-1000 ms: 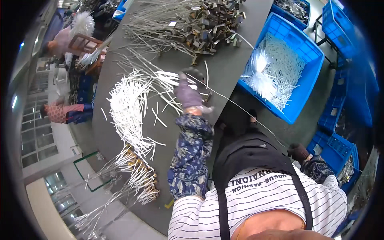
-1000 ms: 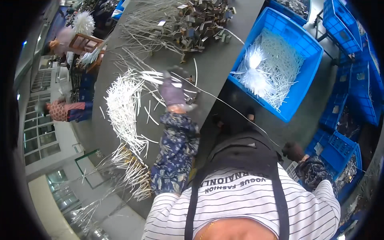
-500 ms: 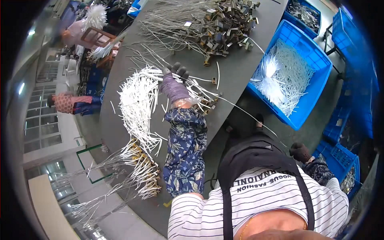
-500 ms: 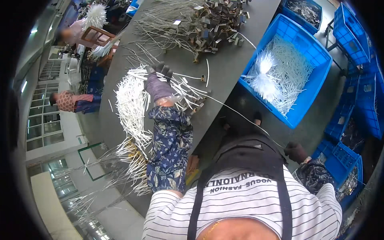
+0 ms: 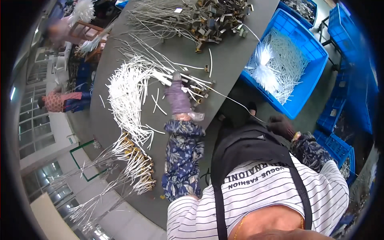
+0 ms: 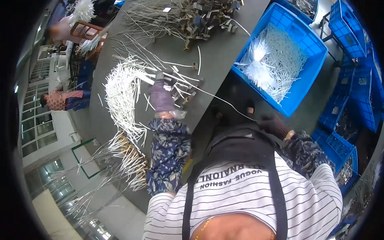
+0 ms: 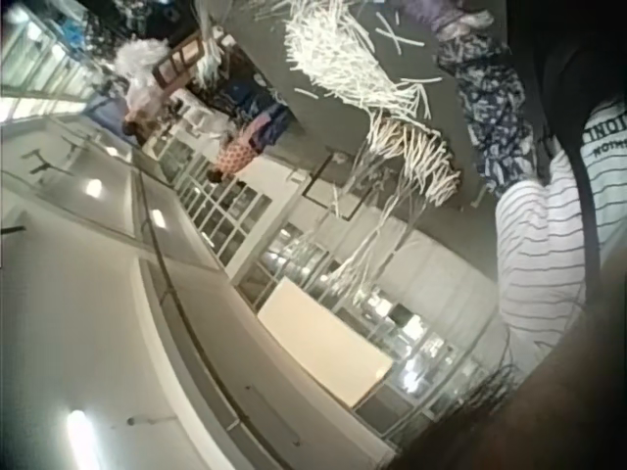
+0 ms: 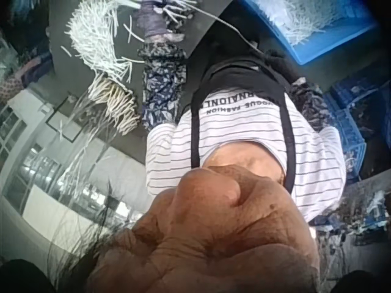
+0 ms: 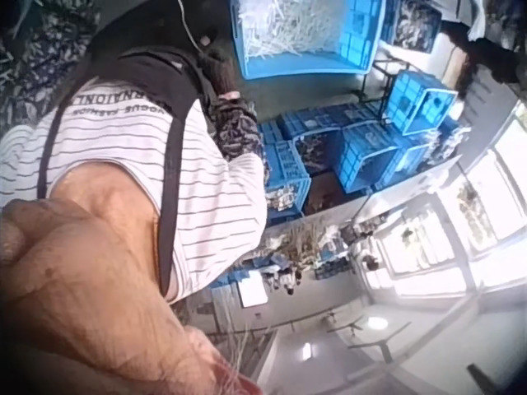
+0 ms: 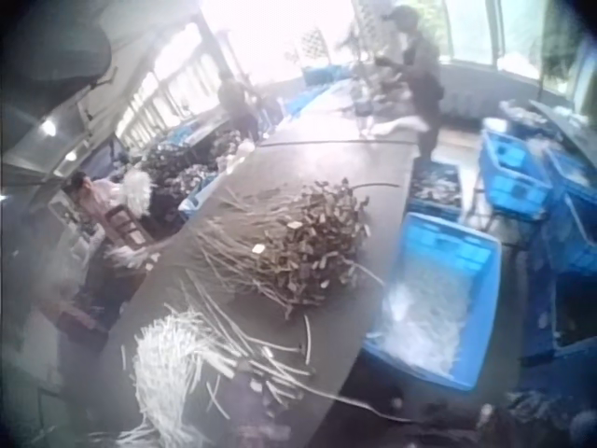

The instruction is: Sorting and placing bunches of white wires into a blue bin.

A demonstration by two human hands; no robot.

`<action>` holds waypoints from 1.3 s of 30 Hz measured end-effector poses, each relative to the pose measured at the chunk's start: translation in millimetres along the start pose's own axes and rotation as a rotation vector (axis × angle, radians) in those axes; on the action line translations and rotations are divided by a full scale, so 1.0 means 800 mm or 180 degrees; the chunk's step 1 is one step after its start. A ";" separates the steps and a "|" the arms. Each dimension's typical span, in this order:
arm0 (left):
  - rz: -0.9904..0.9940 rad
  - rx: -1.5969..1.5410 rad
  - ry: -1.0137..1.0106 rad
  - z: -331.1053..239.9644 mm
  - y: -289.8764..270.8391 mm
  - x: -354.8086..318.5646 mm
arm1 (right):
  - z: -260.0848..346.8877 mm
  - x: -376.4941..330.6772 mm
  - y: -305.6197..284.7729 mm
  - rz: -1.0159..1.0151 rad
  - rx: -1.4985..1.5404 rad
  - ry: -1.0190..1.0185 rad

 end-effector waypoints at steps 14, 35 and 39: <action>-0.0112 0.1795 0.0199 0.048 -0.153 0.079 | 0.360 0.120 0.112 -0.0597 -0.1915 -0.1447; 0.0364 -0.0950 -0.0826 0.120 0.046 0.160 | 0.112 0.008 0.027 -0.0884 -0.0314 -0.0435; 0.0052 -0.1729 -0.0947 0.126 0.039 0.208 | 0.057 -0.011 0.016 -0.0898 -0.0518 -0.0139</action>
Point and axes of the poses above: each hand's wrist, its own x-axis towards the middle knuckle, its own y-axis out of the palm, z = x × y, the point moved 6 cm from there along x, towards the middle knuckle, and after that the axes turned 7 degrees about y, right-handed, at the moved point
